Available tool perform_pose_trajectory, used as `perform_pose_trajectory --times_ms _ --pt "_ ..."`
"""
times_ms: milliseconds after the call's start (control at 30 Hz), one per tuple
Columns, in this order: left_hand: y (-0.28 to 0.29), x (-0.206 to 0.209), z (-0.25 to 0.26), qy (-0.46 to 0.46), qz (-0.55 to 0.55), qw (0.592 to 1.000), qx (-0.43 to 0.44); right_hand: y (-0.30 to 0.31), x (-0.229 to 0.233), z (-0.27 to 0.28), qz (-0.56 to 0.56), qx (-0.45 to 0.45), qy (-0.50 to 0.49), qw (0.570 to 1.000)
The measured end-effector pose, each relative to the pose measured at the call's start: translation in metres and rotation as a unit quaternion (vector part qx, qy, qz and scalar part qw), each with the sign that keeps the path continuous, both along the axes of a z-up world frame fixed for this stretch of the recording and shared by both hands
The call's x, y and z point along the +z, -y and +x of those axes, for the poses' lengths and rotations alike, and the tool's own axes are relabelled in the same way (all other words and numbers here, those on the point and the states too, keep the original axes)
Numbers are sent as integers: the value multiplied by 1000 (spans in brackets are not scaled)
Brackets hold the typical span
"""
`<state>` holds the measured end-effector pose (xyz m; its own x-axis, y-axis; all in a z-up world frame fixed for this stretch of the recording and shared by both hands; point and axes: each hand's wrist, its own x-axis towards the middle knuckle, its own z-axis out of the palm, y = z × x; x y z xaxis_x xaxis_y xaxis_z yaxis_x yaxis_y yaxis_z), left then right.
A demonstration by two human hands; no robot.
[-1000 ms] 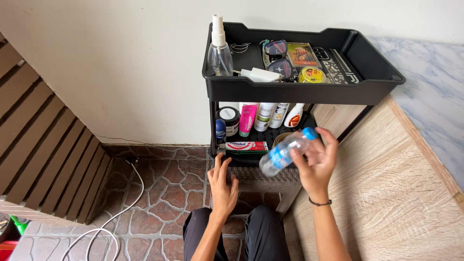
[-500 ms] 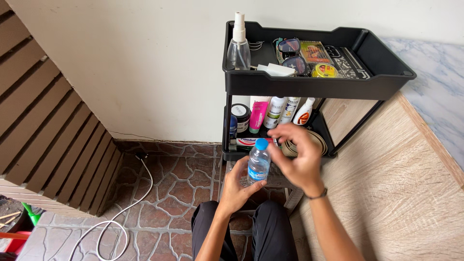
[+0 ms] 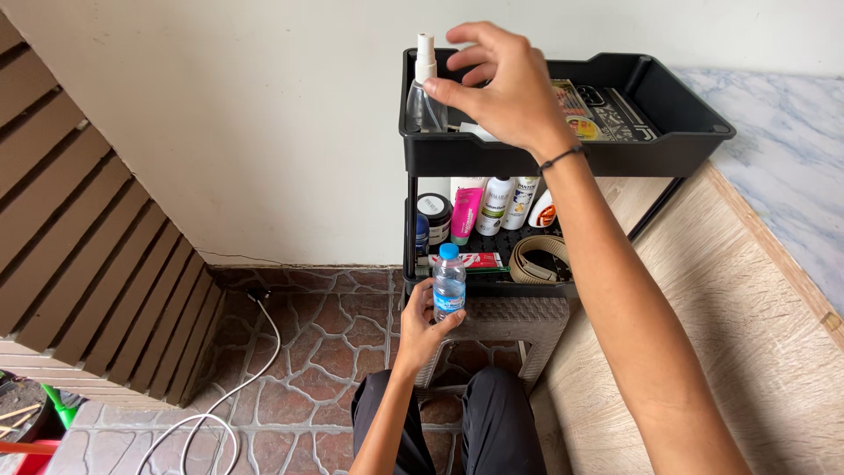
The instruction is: The person sits on the floor and packs toiletry bottles, a toothbrush and toothpaste from a rolling shelf cart into a pink mesh pouch. They zip the pouch, carry it to a table next to a backpack, then pick up a water bottle and place items on the cart.
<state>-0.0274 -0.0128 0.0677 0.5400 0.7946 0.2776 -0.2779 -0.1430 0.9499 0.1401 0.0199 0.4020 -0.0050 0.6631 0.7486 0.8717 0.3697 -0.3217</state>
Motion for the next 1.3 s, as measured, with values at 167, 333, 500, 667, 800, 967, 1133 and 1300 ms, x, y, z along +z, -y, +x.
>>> perform_pose_trajectory --times_ms 167,333,500,667,800,967,1133,1300 --pt "-3 -7 1 -21 -24 999 -13 -5 -11 -3 -78 9 -39 996" --pt "0 -9 1 0 -16 1000 -18 -4 -14 0 -47 35 -22 998" --pt "0 -12 1 -11 -18 1000 -16 12 3 8 96 171 -64 979" --pt "0 -17 2 -6 -11 1000 -7 73 19 17 148 181 -211 949" --pt "1 -25 5 -8 -12 1000 0 118 8 22 176 194 -182 948" --pt "1 -35 3 14 -31 999 -13 163 -56 30 150 161 -242 945" --pt "-2 -43 0 57 -57 996 -33 181 -146 43 85 42 -313 945" --pt "2 -42 1 27 -39 999 -20 163 -200 70 53 -115 -278 952"
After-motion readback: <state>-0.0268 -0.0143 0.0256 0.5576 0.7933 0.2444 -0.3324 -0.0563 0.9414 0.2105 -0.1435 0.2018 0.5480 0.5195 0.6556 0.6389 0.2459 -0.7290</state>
